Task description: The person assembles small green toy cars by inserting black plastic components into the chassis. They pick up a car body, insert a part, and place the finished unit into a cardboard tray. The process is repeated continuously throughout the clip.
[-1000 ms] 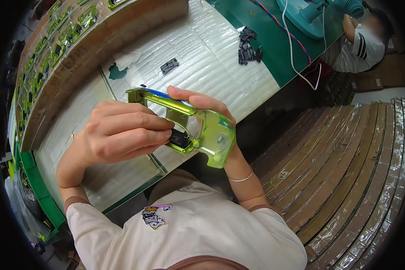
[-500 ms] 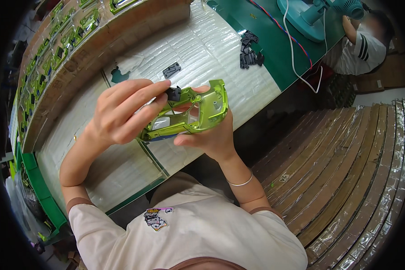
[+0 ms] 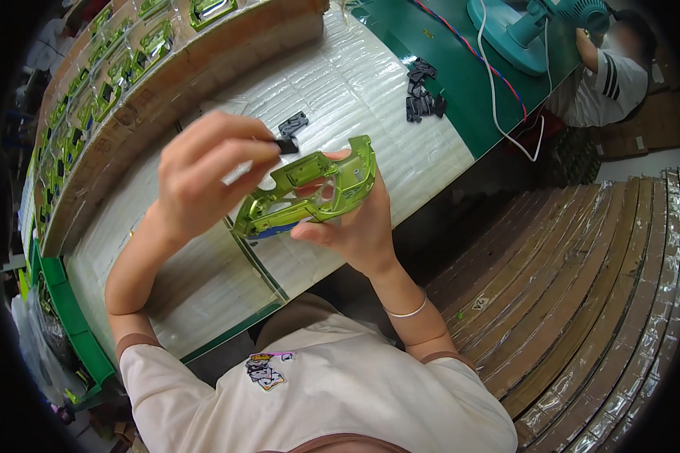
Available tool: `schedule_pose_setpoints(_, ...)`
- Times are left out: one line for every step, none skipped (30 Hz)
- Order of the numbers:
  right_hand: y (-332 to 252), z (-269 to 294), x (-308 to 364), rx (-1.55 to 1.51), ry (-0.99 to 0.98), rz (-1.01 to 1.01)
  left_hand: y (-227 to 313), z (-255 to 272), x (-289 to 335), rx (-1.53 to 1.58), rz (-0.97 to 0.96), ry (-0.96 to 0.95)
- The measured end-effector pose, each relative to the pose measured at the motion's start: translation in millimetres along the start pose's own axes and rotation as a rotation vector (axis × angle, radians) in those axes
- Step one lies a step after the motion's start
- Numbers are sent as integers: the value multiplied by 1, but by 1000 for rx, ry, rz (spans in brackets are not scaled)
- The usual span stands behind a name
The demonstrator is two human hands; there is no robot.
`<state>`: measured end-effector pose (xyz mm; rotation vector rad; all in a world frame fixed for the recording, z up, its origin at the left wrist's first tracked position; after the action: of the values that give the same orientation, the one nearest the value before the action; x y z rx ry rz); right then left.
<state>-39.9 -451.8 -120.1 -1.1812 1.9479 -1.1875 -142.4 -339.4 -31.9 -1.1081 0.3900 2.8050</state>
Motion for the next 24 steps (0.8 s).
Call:
schedule_pose_setpoints(-1, 1, 1, -4, -4, 15, -8, 1, -1, -48, 104, 32)
schedule_pose_setpoints(-1, 3, 2, -8, -6, 30, -17, -1, 2, -41, 172, 14)
schedule_pose_setpoints(-1, 5, 3, -13, -7, 49, -28, -6, 7, -34, 236, -4)
schedule_pose_setpoints(-2, 4, 3, -6, -56, 76, -37, -11, 13, -32, 301, -22)
schedule_pose_setpoints(-3, 2, 2, 1, -104, 105, -45, -18, 18, -5, 412, -51)
schedule_pose_setpoints(-3, 3, 3, 13, -141, 136, -48, -21, 18, -26, 415, -70)
schedule_pose_setpoints(-1, 3, 2, 35, -154, 135, -50, -24, 17, -46, 417, -90)
schedule_pose_setpoints(-2, 3, 3, 56, -178, 153, -51, -29, 14, -65, 418, -109)
schedule_pose_setpoints(-3, 1, 3, 71, -207, 170, -50, -30, 8, -74, 373, -58)
schedule_pose_setpoints(-4, 0, 3, 88, -236, 188, -48, -36, -1, -40, 311, -65)
schedule_pose_setpoints(-4, 0, 3, 98, -285, 141, -45, -44, -13, -5, 249, -71)
schedule_pose_setpoints(-2, 0, 4, 76, -292, 174, -42, -55, -24, 32, 191, -78)
schedule_pose_setpoints(-4, 1, 4, 107, -303, 237, -39, -70, -37, 101, 158, -127)
schedule_pose_setpoints(-6, 1, 4, 139, -315, 299, -33, -86, -50, 160, 120, -172)
schedule_pose_setpoints(-4, 3, 4, 90, -297, 281, -30, -107, -60, 173, 83, -201)
schedule_pose_setpoints(-2, 3, 6, 41, -283, 263, -24, -120, -71, 150, 77, -247)
schedule_pose_setpoints(-1, 3, 7, -8, -271, 244, -21, -133, -78, 103, 53, -298)
schedule_pose_setpoints(-2, 3, 7, -4, -272, 228, -21, -144, -81, 55, 30, -348)
schedule_pose_setpoints(-3, 3, 7, 1, -275, 212, -21, -145, -81, 52, 18, -347)
schedule_pose_setpoints(-4, 3, 6, 5, -279, 196, -20, -143, -79, 49, 9, -345)
schedule_pose_setpoints(-3, 4, 6, 22, -290, 222, -20, -141, -74, 50, -2, -351)
schedule_pose_setpoints(-3, 5, 5, 9, -296, 214, -19, -136, -69, 51, -6, -369)
schedule_pose_setpoints(-3, 7, 4, -4, -305, 205, -19, -129, -63, 51, -10, -388)
schedule_pose_setpoints(-2, 6, 6, -19, -318, 191, -18, -120, -55, 50, -5, -405)
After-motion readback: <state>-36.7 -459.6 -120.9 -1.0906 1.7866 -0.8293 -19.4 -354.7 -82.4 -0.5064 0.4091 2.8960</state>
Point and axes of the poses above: each hand's wrist, its own x-axis away from the middle knuckle, its own z-axis out of the back of the hand, y = z × x, the point moved 5 cm from there along -x, towards the middle knuckle, and after that the axes turned 4 degrees about -z, right-handed, at the moved point
